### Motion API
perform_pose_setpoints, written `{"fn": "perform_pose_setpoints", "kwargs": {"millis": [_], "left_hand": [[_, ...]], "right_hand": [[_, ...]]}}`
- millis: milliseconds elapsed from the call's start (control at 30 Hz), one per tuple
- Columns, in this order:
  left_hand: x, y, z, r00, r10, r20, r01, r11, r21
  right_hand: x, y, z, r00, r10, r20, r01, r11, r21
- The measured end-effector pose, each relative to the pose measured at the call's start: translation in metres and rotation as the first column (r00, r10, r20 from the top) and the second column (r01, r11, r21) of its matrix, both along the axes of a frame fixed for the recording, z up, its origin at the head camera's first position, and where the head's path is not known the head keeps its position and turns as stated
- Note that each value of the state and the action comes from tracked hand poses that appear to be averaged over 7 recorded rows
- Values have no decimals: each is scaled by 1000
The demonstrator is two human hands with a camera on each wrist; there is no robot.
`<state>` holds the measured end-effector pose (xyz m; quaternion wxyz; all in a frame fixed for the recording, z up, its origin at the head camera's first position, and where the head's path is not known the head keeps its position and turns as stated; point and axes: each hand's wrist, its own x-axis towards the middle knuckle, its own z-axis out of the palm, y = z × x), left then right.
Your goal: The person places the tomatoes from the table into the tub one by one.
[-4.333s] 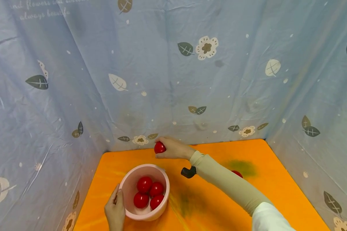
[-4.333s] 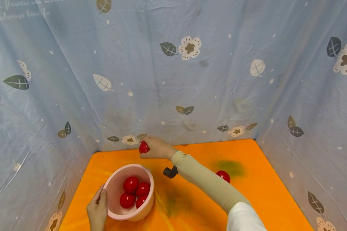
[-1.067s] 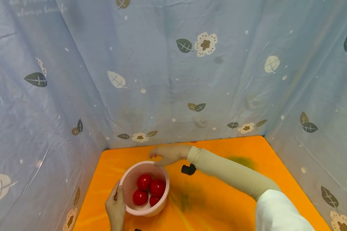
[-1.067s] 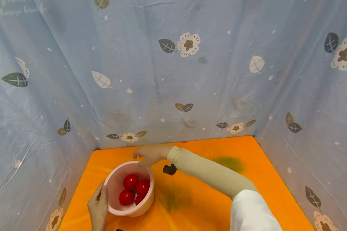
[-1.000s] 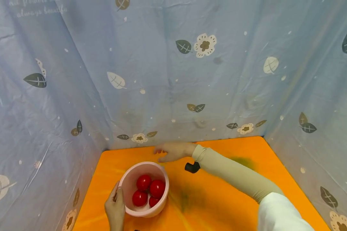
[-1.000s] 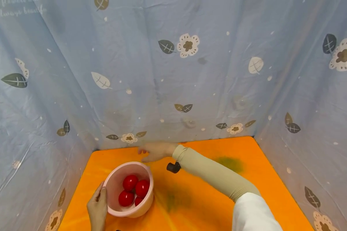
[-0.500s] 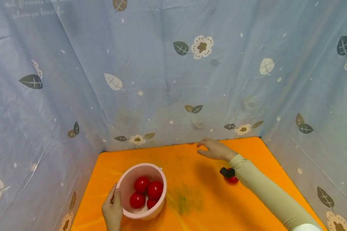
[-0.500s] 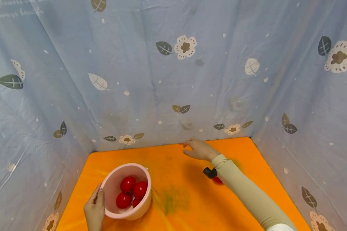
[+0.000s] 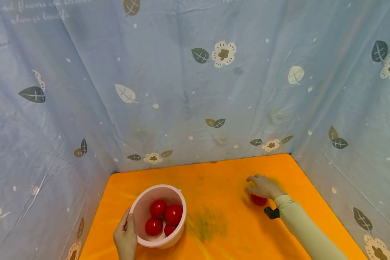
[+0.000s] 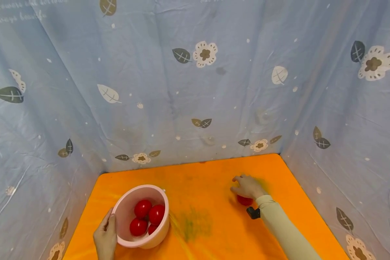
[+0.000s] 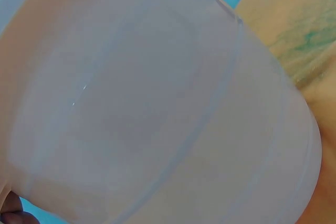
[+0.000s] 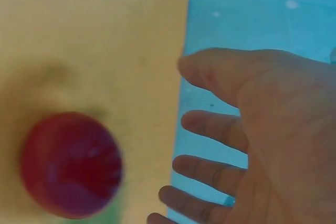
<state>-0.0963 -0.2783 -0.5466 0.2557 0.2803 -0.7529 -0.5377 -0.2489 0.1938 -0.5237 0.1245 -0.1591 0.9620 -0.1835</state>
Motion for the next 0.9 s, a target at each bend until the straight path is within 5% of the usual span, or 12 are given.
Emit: {"fn": "perform_pose_setpoints", "kwargs": {"millis": [600,900], "left_hand": [[1,0,0,1000,4,5,-4,1000,1],[0,-1,-1,1000,-4,-2,4,1000,16]], "right_hand": [[20,15,-44,997,-69,36,71,997,-32],[31,11,-67,983,-146,-113,141,989,-46]]}}
